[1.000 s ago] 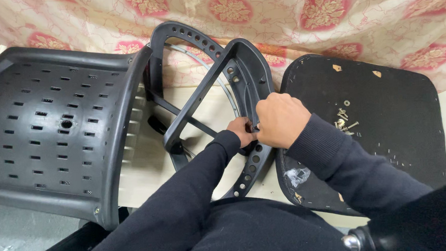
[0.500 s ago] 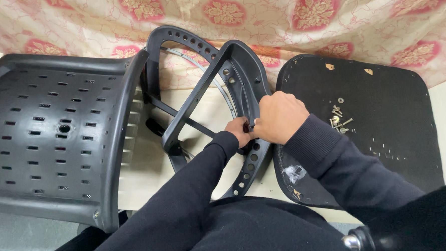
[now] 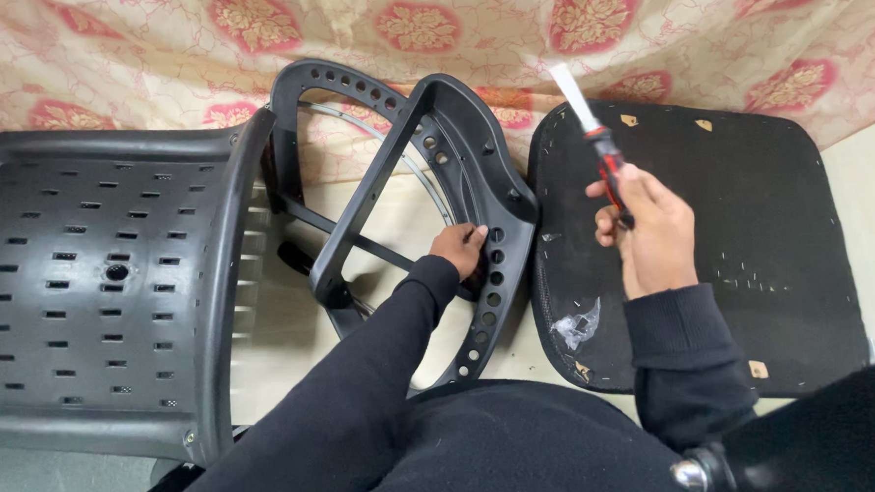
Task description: The person uses a screwdriver to fasten screws into a black plastic chair frame, securing the frame to the chair seat. They repeatedly insert and tighten screws at multiple locations along the frame's edge.
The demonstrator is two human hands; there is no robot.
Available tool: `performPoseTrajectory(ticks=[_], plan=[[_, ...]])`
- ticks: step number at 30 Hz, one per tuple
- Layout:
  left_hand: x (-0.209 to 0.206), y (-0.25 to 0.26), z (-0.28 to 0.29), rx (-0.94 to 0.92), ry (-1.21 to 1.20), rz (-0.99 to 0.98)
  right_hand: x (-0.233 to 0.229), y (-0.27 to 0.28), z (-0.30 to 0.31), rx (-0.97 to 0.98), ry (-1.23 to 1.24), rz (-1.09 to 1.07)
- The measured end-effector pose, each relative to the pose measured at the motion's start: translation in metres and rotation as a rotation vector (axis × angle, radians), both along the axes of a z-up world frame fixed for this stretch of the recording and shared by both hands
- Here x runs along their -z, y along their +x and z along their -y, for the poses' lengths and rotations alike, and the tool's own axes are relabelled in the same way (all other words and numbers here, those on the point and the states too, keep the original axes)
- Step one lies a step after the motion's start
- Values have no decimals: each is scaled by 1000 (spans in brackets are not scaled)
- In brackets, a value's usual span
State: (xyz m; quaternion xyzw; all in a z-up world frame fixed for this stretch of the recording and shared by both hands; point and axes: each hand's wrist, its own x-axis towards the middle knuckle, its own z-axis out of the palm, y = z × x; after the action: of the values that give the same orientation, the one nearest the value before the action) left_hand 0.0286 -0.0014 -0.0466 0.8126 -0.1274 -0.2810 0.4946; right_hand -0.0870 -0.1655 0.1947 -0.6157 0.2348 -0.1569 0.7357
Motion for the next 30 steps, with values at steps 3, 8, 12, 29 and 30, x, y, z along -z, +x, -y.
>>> performPoseTrajectory(ticks=[3,8,12,29,30], plan=[[-1,3,-4,11,-26,-38,27,-24,10,109,361,114],[-9,4,-7,48,-59,-99,75,-52,39,104,386,74],[-18,2,-8,19,-25,-120,124,-71,56,419,192,-48],[15,22,-5,-221,-421,-538,147,-118,47,620,-839,-619],[11,24,-4,-225,-432,-519,148,-119,48,630,-834,-628]])
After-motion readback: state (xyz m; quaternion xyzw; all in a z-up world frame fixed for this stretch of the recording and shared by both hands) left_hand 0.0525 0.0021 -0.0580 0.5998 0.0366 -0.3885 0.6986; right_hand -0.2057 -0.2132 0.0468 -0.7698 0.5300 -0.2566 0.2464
